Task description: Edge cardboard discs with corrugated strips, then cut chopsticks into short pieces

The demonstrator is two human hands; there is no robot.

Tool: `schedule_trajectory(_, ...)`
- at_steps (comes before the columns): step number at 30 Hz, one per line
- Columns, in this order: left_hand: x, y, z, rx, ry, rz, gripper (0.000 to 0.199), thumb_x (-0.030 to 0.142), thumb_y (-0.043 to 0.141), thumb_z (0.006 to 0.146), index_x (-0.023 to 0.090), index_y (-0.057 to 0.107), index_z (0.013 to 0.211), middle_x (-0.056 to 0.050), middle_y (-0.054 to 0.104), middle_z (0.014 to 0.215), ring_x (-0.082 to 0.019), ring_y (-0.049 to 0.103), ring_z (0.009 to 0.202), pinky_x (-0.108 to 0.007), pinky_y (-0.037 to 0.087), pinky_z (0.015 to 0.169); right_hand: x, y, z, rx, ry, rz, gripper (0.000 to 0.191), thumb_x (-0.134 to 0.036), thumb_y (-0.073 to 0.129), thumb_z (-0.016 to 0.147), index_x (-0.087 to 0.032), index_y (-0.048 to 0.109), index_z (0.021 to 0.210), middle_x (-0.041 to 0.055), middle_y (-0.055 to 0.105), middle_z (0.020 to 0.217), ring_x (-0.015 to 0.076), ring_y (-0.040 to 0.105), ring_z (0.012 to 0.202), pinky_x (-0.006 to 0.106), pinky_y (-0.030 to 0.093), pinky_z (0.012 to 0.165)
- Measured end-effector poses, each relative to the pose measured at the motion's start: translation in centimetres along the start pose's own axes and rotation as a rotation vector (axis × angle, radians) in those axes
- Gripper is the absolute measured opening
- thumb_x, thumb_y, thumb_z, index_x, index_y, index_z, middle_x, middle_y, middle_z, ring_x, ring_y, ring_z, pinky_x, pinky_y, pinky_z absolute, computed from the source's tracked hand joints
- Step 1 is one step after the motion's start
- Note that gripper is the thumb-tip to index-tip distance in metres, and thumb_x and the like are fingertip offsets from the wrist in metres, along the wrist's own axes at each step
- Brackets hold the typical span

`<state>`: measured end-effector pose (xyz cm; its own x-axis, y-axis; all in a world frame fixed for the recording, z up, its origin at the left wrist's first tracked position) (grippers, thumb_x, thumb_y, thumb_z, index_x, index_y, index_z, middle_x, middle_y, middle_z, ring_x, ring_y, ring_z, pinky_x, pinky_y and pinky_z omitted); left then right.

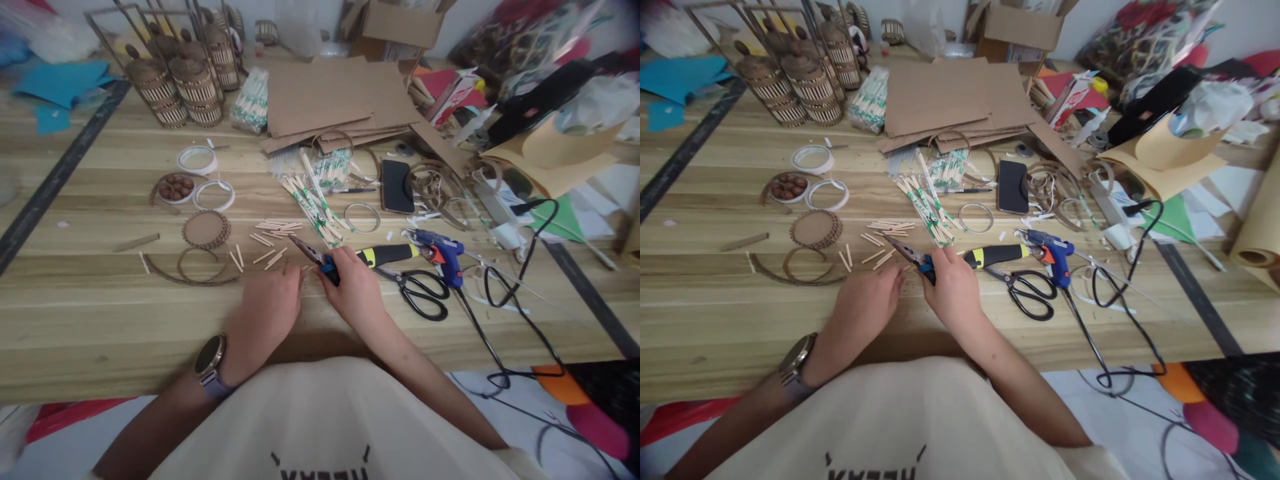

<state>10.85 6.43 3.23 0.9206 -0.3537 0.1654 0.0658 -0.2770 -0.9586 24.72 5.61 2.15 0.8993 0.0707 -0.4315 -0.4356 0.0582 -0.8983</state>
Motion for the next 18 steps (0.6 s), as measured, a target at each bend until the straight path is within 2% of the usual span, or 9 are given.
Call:
schedule_trajectory(6,-0.3,0.3,0.4,-0.017,-0.050,-0.023,0.037,0.022,0.027,0.100,0.014,0.064,0.101,-0.017,0.073,0.082,-0.032,0.071,0.073,-0.034,0.041,0.057,-0.3,0.3,0.6,0.010,-0.004,-0.022,0.006,-0.019,0.055,0.084,-0.019,0.058,0.089,0.0135,0.062,0.096,0.0275,0.058,0.084,0.035,0.042,0.071)
schedule_trajectory(8,-1.2,0.1,0.5,-0.050,0.031,-0.132,0.032,0.023,0.033,0.099,0.015,0.064,0.098,-0.016,0.073,0.083,-0.031,0.070,0.075,-0.034,0.042,0.061,0.3,-0.2,0.8,-0.039,-0.039,0.115,0.001,-0.021,0.056,0.084,-0.020,0.056,0.084,0.0097,0.062,0.090,0.0243,0.057,0.082,0.033,0.041,0.071)
schedule_trajectory(11,-2.7,-0.4,0.6,-0.133,0.276,-0.500,0.028,0.034,0.040,0.099,0.020,0.062,0.088,-0.004,0.069,0.075,-0.021,0.065,0.070,-0.028,0.042,0.064,1.3,-1.2,1.0,-0.198,-0.082,0.435,0.013,-0.032,0.059,0.087,-0.021,0.055,0.080,0.0022,0.060,0.079,0.0183,0.055,0.074,0.028,0.040,0.068)
schedule_trajectory(12,-3.3,-0.6,0.7,-0.141,0.287,-0.597,0.031,0.037,0.038,0.099,0.021,0.060,0.084,-0.001,0.066,0.069,-0.018,0.062,0.065,-0.026,0.042,0.063,1.6,-1.5,1.0,-0.240,-0.084,0.507,0.016,-0.034,0.059,0.087,-0.021,0.055,0.080,0.0008,0.059,0.077,0.0170,0.055,0.072,0.027,0.040,0.067)
schedule_trajectory(14,-4.5,-0.9,1.1,-0.080,0.203,-0.652,0.033,0.040,0.038,0.099,0.021,0.056,0.077,0.002,0.062,0.062,-0.016,0.057,0.059,-0.025,0.039,0.060,2.0,-2.1,0.9,-0.263,-0.072,0.544,0.017,-0.036,0.059,0.087,-0.020,0.056,0.081,-0.0002,0.059,0.076,0.0159,0.054,0.071,0.027,0.039,0.067)
schedule_trajectory(16,-5.1,-1.0,1.5,0.025,0.076,-0.580,0.030,0.040,0.042,0.097,0.022,0.055,0.076,0.002,0.063,0.063,-0.016,0.056,0.059,-0.026,0.035,0.058,1.9,-2.2,0.9,-0.246,-0.065,0.495,0.015,-0.034,0.057,0.088,-0.020,0.056,0.082,0.0003,0.059,0.077,0.0161,0.054,0.072,0.027,0.039,0.067)
schedule_trajectory(18,-5.1,-1.1,2.0,0.116,0.015,-0.480,0.028,0.040,0.044,0.096,0.021,0.056,0.079,0.000,0.065,0.068,-0.018,0.057,0.063,-0.027,0.033,0.058,1.5,-1.9,0.9,-0.243,-0.076,0.458,0.012,-0.031,0.055,0.089,-0.020,0.057,0.082,0.0011,0.060,0.078,0.0163,0.055,0.073,0.027,0.039,0.068)
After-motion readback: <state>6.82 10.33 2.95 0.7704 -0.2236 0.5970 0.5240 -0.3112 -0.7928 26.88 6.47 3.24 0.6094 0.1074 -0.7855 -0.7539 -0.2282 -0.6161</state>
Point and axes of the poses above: each hand's wrist, its own z-axis towards the middle knuckle, its own y-axis out of the palm, x = y × z, the point moved 4 cm from there along z, towards the middle knuckle
